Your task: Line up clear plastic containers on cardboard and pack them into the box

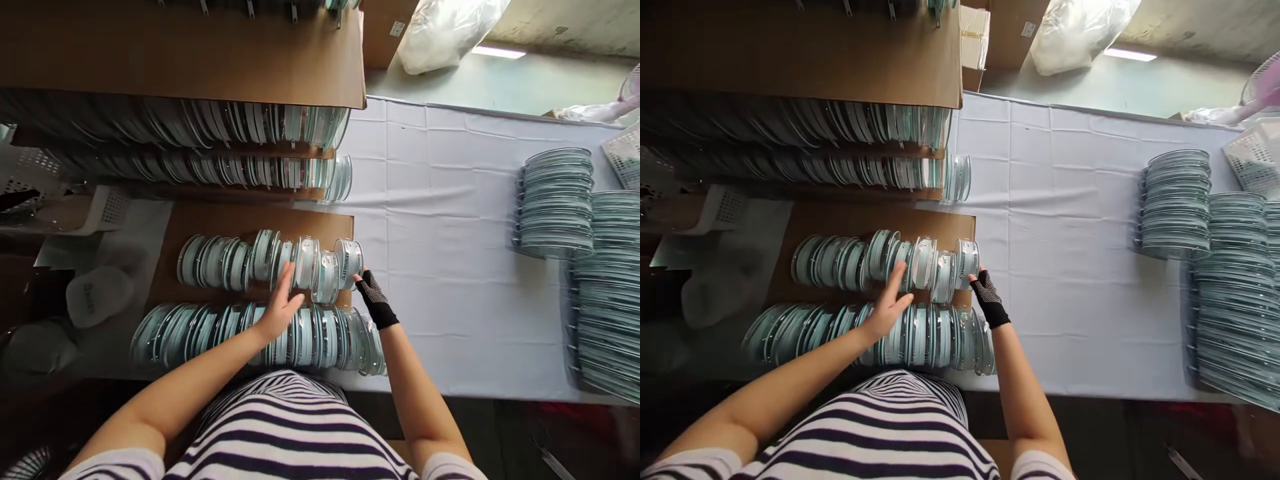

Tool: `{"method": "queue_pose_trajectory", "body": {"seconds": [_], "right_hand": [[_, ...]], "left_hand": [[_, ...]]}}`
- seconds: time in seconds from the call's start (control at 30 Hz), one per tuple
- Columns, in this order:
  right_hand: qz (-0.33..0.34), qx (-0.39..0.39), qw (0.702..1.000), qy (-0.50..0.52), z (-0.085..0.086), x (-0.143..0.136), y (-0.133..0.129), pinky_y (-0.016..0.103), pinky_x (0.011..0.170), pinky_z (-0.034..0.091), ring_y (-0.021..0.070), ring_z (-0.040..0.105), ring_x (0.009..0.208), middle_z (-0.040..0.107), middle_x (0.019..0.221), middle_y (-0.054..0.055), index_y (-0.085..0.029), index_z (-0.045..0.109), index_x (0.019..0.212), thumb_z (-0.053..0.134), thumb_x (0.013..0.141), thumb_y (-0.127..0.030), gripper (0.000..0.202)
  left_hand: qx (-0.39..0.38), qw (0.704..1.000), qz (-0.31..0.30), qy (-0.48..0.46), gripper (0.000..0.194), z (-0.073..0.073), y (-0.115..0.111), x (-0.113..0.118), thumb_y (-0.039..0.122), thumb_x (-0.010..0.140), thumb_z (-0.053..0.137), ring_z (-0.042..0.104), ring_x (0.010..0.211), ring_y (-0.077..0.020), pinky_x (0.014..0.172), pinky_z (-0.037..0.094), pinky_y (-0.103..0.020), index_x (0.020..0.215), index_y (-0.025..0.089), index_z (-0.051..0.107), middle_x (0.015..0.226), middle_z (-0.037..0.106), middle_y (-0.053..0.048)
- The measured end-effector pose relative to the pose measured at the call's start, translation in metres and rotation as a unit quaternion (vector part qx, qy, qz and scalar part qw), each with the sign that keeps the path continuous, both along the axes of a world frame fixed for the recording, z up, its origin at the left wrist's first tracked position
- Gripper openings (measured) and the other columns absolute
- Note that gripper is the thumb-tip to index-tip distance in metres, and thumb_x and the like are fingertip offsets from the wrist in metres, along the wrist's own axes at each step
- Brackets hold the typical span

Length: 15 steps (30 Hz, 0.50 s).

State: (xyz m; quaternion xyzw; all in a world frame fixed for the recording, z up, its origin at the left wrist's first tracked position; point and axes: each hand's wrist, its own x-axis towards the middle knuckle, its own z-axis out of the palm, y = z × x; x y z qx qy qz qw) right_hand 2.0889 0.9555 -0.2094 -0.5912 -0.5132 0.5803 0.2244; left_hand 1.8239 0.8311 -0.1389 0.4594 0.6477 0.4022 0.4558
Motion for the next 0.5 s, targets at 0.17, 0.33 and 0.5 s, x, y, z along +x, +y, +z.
{"method": "queue_pose_trajectory", "body": {"seconds": [0.17,0.33,0.5], "right_hand": [[-0.031,-0.052,0.993,-0.102,0.0,0.089,-0.051,0.053,0.123,0.024,0.0318,0.028,0.151,0.029,0.163,0.014,-0.026,0.028,0.157,0.068,0.067,-0.075,0.109],[0.047,-0.138,0.989,-0.019,-0.013,0.136,-0.122,0.051,0.123,0.026,0.0345,0.029,0.151,0.032,0.161,0.018,-0.022,0.042,0.15,0.078,0.057,-0.07,0.111],[0.0,-0.128,0.992,-0.006,-0.007,0.113,-0.14,0.049,0.121,0.033,0.0326,0.036,0.148,0.044,0.156,0.013,-0.024,0.049,0.146,0.069,0.068,-0.072,0.094]], "left_hand": [[0.004,0.947,0.221,0.233,0.065,0.003,-0.087,-0.131,0.04,0.09,0.058,0.024,0.154,-0.0256,0.128,0.016,-0.044,0.15,0.024,0.039,0.165,0.029,-0.009],[-0.239,0.863,0.423,0.14,0.068,-0.014,-0.182,-0.228,0.047,0.081,0.065,0.044,0.143,-0.0317,0.12,0.033,-0.049,0.141,0.019,0.05,0.152,0.049,-0.014],[-0.272,0.863,0.424,0.029,0.049,-0.035,-0.221,-0.238,0.05,0.078,0.068,0.058,0.13,-0.0321,0.114,0.044,-0.048,0.115,0.017,0.065,0.125,0.07,-0.012]]}}
